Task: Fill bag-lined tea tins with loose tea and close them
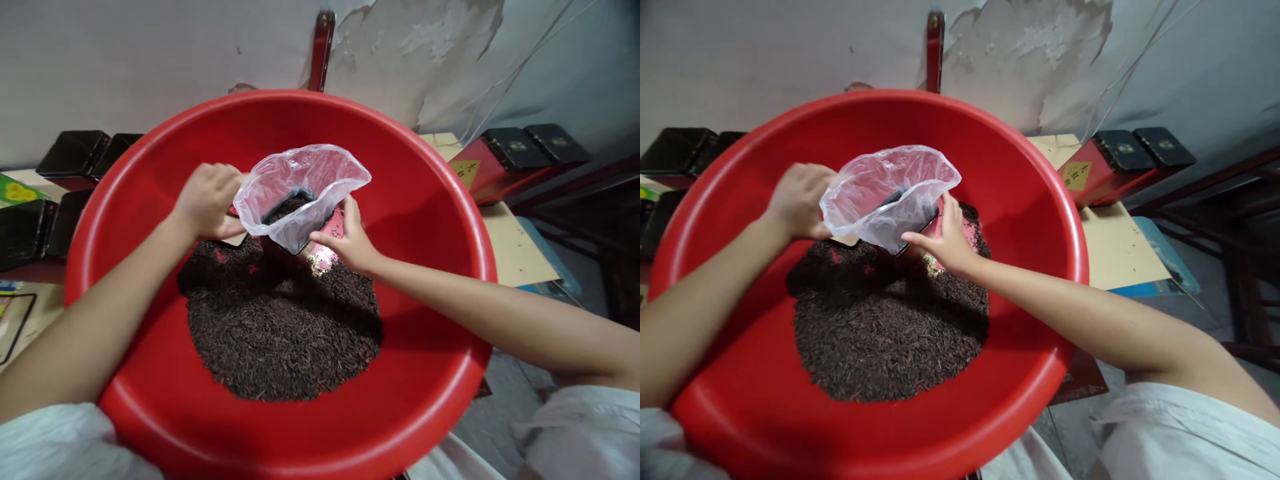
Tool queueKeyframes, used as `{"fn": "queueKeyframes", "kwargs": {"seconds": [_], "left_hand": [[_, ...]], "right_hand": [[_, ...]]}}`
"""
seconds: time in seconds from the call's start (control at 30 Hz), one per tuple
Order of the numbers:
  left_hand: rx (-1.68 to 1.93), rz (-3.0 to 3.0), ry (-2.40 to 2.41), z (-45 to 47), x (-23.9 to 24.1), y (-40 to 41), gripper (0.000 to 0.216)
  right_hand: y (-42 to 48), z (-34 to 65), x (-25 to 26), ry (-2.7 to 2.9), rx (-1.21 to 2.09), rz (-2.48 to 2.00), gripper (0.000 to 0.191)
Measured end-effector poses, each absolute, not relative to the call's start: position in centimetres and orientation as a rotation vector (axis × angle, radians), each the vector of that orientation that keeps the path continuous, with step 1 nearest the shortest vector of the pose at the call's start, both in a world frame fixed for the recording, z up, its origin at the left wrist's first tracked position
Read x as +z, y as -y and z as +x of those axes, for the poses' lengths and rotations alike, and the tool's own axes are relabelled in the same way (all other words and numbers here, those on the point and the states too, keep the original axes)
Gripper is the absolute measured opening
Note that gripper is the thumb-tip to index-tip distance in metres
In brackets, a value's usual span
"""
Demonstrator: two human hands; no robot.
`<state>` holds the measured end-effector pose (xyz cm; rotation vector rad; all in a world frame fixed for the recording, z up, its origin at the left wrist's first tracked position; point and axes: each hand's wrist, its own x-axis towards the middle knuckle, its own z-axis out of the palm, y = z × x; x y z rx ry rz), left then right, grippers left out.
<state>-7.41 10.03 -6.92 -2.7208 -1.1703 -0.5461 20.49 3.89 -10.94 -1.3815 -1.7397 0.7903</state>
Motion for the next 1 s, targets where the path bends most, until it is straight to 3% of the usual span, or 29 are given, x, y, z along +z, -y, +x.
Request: {"fn": "queueKeyframes", "kwargs": {"seconds": [0.1,0.23,0.37,0.43,0.5,0.6,0.73,0.87,1.0], "left_hand": [[-0.479,-2.866,1.239,-4.4,-8.1,-9.0,0.044],[-0.461,-2.952,1.481,-1.4,-8.7,-7.3,0.027],[-0.623,-2.793,1.802,0.1,-8.4,-6.5,0.035],[-0.794,-2.762,1.873,0.6,-8.3,-6.3,0.046],[-0.933,-2.767,1.898,0.9,-8.4,-6.1,0.050],[-1.000,-2.784,1.899,1.2,-8.6,-6.1,0.038],[-0.882,-2.642,1.961,1.4,-8.8,-6.0,0.017],[-0.818,-2.572,1.904,1.8,-9.0,-5.2,0.017],[-0.821,-2.591,1.768,2.1,-9.2,-4.0,0.012]], "right_hand": [[-3.9,19.2,-10.2,1.779,0.826,-1.402,0.095],[-4.2,18.1,-9.6,1.819,0.734,-1.361,0.080],[-3.7,17.4,-10.0,1.869,0.586,-1.366,0.028],[-3.5,17.2,-10.4,1.905,0.566,-1.361,0.013],[-3.4,17.1,-10.8,1.936,0.545,-1.345,0.018],[-3.7,17.1,-10.9,1.964,0.554,-1.311,0.021],[-4.4,17.0,-10.2,1.734,0.745,-1.370,0.005],[-5.3,16.9,-9.4,1.573,0.832,-1.384,0.023],[-6.3,17.1,-9.5,1.655,0.682,-1.405,0.023]]}}
